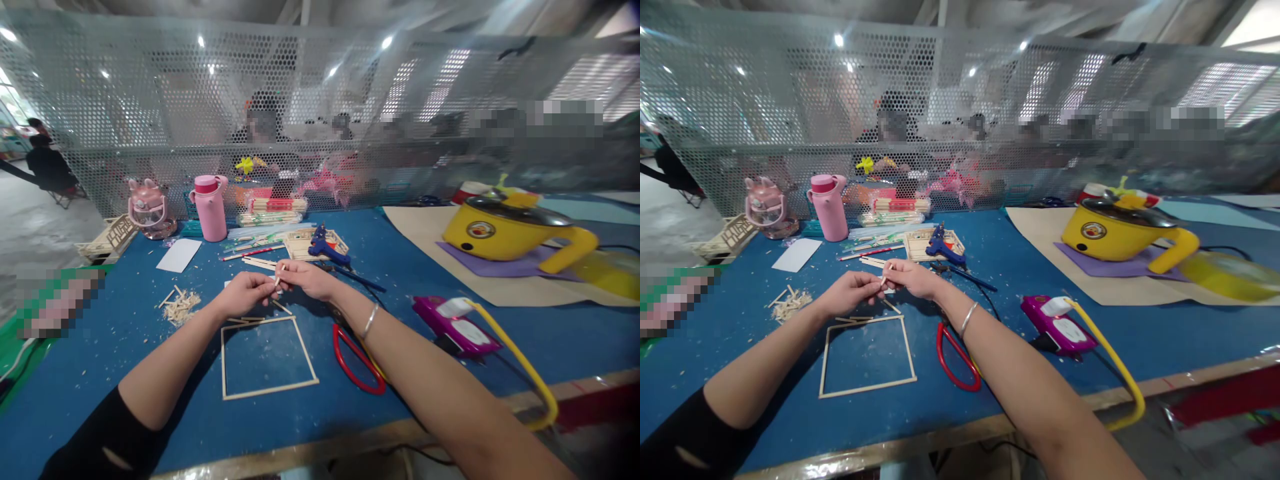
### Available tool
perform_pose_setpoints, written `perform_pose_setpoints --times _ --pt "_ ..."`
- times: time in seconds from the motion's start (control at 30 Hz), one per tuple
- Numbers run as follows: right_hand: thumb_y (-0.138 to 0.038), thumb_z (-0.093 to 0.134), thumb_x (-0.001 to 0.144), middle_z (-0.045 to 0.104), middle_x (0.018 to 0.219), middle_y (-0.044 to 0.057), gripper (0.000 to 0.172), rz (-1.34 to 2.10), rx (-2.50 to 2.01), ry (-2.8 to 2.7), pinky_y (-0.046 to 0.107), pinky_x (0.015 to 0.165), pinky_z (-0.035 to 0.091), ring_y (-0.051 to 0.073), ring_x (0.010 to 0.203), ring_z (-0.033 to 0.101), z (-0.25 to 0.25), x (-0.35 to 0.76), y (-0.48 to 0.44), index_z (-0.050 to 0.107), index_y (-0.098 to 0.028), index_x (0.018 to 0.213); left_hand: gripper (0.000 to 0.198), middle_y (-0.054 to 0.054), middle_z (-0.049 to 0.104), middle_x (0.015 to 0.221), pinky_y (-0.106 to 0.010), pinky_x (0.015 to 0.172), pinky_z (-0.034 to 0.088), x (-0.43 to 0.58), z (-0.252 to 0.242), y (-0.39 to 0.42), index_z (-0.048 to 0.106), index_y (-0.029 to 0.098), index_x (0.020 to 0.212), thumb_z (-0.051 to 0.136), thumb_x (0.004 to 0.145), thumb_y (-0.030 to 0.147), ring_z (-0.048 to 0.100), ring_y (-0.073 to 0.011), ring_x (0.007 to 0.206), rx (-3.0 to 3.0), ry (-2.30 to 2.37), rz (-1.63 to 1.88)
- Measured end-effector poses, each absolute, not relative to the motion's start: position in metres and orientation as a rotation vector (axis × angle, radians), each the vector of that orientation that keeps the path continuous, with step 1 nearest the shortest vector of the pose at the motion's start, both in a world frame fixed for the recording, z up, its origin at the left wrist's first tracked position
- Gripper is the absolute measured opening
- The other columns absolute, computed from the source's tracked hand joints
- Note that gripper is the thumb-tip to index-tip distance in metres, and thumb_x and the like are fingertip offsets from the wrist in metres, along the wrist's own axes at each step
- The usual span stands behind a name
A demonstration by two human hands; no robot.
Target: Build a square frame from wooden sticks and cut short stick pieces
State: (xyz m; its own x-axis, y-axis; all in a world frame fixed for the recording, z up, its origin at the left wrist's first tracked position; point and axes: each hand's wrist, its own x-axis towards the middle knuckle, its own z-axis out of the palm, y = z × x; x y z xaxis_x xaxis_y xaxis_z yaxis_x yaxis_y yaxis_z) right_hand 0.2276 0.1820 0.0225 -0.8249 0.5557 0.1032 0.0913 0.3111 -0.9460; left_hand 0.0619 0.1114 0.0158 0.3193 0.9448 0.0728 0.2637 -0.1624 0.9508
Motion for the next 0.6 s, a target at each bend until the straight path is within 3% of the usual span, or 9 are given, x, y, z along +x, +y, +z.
perform_pose_setpoints --times 0.13,0.2,0.3,0.37,0.43,0.5,0.6 --pt "-0.054 0.044 0.079 0.044 0.058 -0.004 0.036 1.45 -0.595 -2.188 0.025 0.055 0.035 0.011 0.054 0.04 0.021 0.226 0.181 0.045 -0.018 0.075 0.043 -0.003 0.061 0.065 -0.021 0.05 0.036 0.06 0.018 0.109 0.066 0.011 0.081 0.051 0.074 0.051 0.046 -0.0085 0.051 1.672 1.225 0.943" --pt "-0.047 0.048 0.079 0.05 0.068 0.0 0.03 1.368 -0.62 -2.181 0.028 0.062 0.038 0.013 0.063 0.045 0.023 0.226 0.178 0.049 -0.017 0.082 0.039 0.0 0.057 0.059 -0.02 0.049 0.035 0.059 0.018 0.11 0.065 0.011 0.076 0.047 0.076 0.045 0.044 -0.0086 0.049 1.726 1.371 0.974" --pt "-0.033 0.054 0.079 0.054 0.103 0.01 0.029 0.808 -0.619 -2.331 0.036 0.081 0.035 0.02 0.093 0.047 0.029 0.227 0.171 0.054 -0.017 0.103 0.03 0.003 0.05 0.052 -0.02 0.047 0.03 0.056 0.017 0.112 0.062 0.012 0.064 0.047 0.075 0.035 0.04 -0.0083 0.049 1.775 1.517 1.014" --pt "-0.029 0.052 0.082 0.053 0.111 0.012 0.026 0.271 -0.591 -2.488 0.038 0.087 0.03 0.023 0.102 0.043 0.035 0.227 0.166 0.059 -0.017 0.103 0.026 0.004 0.046 0.05 -0.02 0.048 0.027 0.056 0.017 0.113 0.059 0.012 0.058 0.048 0.072 0.031 0.037 -0.0081 0.05 1.819 1.568 1.017" --pt "-0.027 0.046 0.086 0.057 0.1 0.012 0.022 -0.072 -0.587 -2.608 0.037 0.083 0.029 0.022 0.096 0.045 0.04 0.226 0.162 0.065 -0.016 0.091 0.025 0.005 0.044 0.048 -0.02 0.048 0.027 0.057 0.016 0.112 0.058 0.013 0.056 0.048 0.072 0.029 0.036 -0.0079 0.049 1.859 1.59 1.009" --pt "-0.025 0.041 0.089 0.059 0.087 0.01 0.027 -0.172 -0.601 -2.681 0.034 0.078 0.03 0.02 0.085 0.047 0.042 0.224 0.16 0.065 -0.015 0.081 0.025 0.005 0.044 0.048 -0.02 0.048 0.027 0.059 0.016 0.111 0.059 0.013 0.057 0.047 0.073 0.028 0.036 -0.008 0.049 1.896 1.598 1.001" --pt "-0.023 0.046 0.086 0.058 0.076 0.008 0.022 0.119 -0.621 -2.672 0.034 0.075 0.03 0.019 0.079 0.048 0.039 0.222 0.162 0.063 -0.014 0.074 0.027 0.004 0.047 0.048 -0.02 0.049 0.028 0.062 0.015 0.11 0.06 0.013 0.058 0.048 0.076 0.029 0.038 -0.0083 0.049 1.941 1.6 1.002"
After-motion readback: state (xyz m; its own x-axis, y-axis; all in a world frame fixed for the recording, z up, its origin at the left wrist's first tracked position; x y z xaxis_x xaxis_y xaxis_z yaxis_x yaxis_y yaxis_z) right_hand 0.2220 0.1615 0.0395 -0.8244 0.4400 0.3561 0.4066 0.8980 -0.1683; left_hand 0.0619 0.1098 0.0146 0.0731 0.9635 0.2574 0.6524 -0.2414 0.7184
